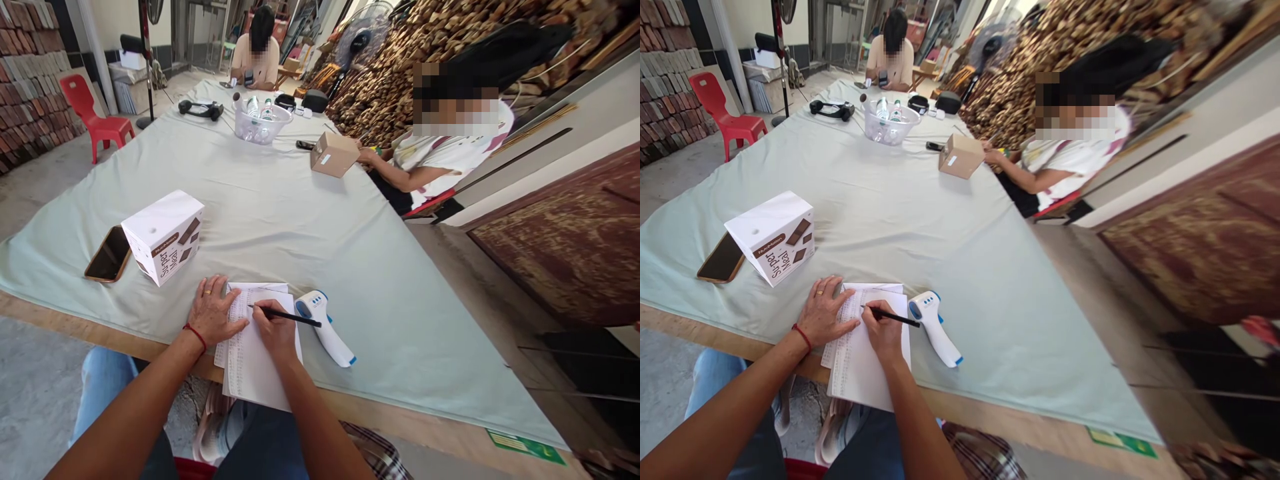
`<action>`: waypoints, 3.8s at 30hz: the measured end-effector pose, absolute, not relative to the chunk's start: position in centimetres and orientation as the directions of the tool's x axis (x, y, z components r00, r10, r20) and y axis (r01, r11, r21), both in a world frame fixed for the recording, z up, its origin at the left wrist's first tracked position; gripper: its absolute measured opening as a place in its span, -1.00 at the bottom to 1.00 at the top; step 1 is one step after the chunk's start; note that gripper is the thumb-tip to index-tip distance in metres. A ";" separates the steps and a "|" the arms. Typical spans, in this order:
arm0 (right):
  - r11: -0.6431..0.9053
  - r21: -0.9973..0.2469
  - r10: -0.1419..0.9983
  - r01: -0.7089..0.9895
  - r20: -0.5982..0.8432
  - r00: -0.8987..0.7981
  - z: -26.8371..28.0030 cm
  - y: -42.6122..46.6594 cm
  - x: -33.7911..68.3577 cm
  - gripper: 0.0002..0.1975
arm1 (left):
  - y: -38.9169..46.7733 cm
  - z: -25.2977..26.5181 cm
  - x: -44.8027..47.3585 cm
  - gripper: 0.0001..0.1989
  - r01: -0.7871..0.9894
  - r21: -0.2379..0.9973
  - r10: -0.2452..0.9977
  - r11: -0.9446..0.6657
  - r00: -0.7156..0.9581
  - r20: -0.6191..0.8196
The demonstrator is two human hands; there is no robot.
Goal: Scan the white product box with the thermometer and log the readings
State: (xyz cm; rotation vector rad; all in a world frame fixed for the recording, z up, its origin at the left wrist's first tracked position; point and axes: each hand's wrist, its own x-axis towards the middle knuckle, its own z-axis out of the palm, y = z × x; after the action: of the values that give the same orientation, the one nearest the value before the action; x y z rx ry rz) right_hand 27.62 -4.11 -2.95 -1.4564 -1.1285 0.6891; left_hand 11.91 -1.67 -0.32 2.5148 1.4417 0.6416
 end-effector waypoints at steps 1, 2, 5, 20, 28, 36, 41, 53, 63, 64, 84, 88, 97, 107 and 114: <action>0.077 -0.962 0.909 0.261 0.175 0.379 -2.9 -4.1 27.6 -0.88 | -1.7 -0.3 11.9 -0.43 0.780 0.354 0.854 -0.516 0.438 0.279; 0.080 -0.962 0.906 0.260 0.179 0.383 -2.8 -4.1 27.6 -0.88 | -1.7 -0.3 11.9 -0.42 0.781 0.353 0.855 -0.515 0.438 0.276; 0.072 -0.960 0.907 0.269 0.175 0.382 -2.9 -4.0 27.6 -0.88 | -1.6 -0.4 11.9 -0.41 0.786 0.343 0.855 -0.514 0.443 0.268; 0.082 -0.954 0.908 0.289 0.191 0.374 -3.0 -4.1 27.6 -0.88 | -1.7 -0.4 11.9 -0.41 0.778 0.358 0.855 -0.516 0.441 0.274; 0.082 -0.951 0.917 0.298 0.189 0.352 -2.6 -4.1 27.7 -0.89 | -1.6 -0.5 11.9 -0.43 0.773 0.365 0.853 -0.519 0.440 0.280; 0.073 -0.958 0.912 0.277 0.177 0.370 -2.7 -4.1 27.6 -0.89 | -1.6 -0.3 11.9 -0.42 0.774 0.365 0.854 -0.517 0.442 0.274; 0.093 -0.957 0.899 0.275 0.200 0.389 -2.8 -4.1 27.6 -0.89 | -1.6 -0.3 11.9 -0.42 0.775 0.365 0.855 -0.516 0.441 0.272; 0.081 -0.960 0.908 0.269 0.182 0.377 -2.5 -4.1 27.5 -0.89 | -1.6 -0.4 11.9 -0.41 0.784 0.344 0.854 -0.517 0.448 0.264; 0.073 -0.964 0.905 0.257 0.172 0.388 -2.4 -4.1 27.5 -0.89 | -1.6 -0.3 11.9 -0.40 0.787 0.342 0.857 -0.514 0.450 0.252; 0.074 -0.964 0.906 0.257 0.173 0.387 -2.4 -4.1 27.5 -0.89 | -1.6 -0.3 11.9 -0.40 0.786 0.344 0.857 -0.514 0.449 0.255; 0.048 -0.964 0.899 0.261 0.155 0.409 -2.5 -4.2 27.7 -0.87 | -1.6 -0.7 11.9 -0.40 0.778 0.357 0.855 -0.516 0.443 0.270; 0.044 -0.964 0.900 0.262 0.152 0.409 -2.7 -4.2 27.6 -0.88 | -1.5 -0.5 11.9 -0.39 0.785 0.346 0.856 -0.514 0.447 0.258; 0.247 -0.828 0.827 0.504 0.451 0.335 -2.0 -4.4 29.2 -0.82 | -1.4 -0.5 11.7 -0.41 0.770 0.368 0.853 -0.522 0.453 0.260; 0.308 -0.022 0.835 0.951 0.486 -0.259 -0.6 -4.0 34.9 -0.58 | -1.8 -0.6 10.2 -0.76 0.590 0.544 0.773 -0.596 0.238 0.588; -0.312 -0.178 0.922 0.933 0.179 0.342 -1.9 -7.4 39.6 -0.46 | -1.2 0.4 2.4 -0.20 0.672 0.718 0.663 -0.181 -0.456 0.594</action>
State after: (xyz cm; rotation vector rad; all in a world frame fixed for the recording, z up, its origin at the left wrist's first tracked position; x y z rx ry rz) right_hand 39.64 -7.37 -1.93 -2.3585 -1.6691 -0.0639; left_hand 2.45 -1.20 0.44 1.6428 2.0158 1.7777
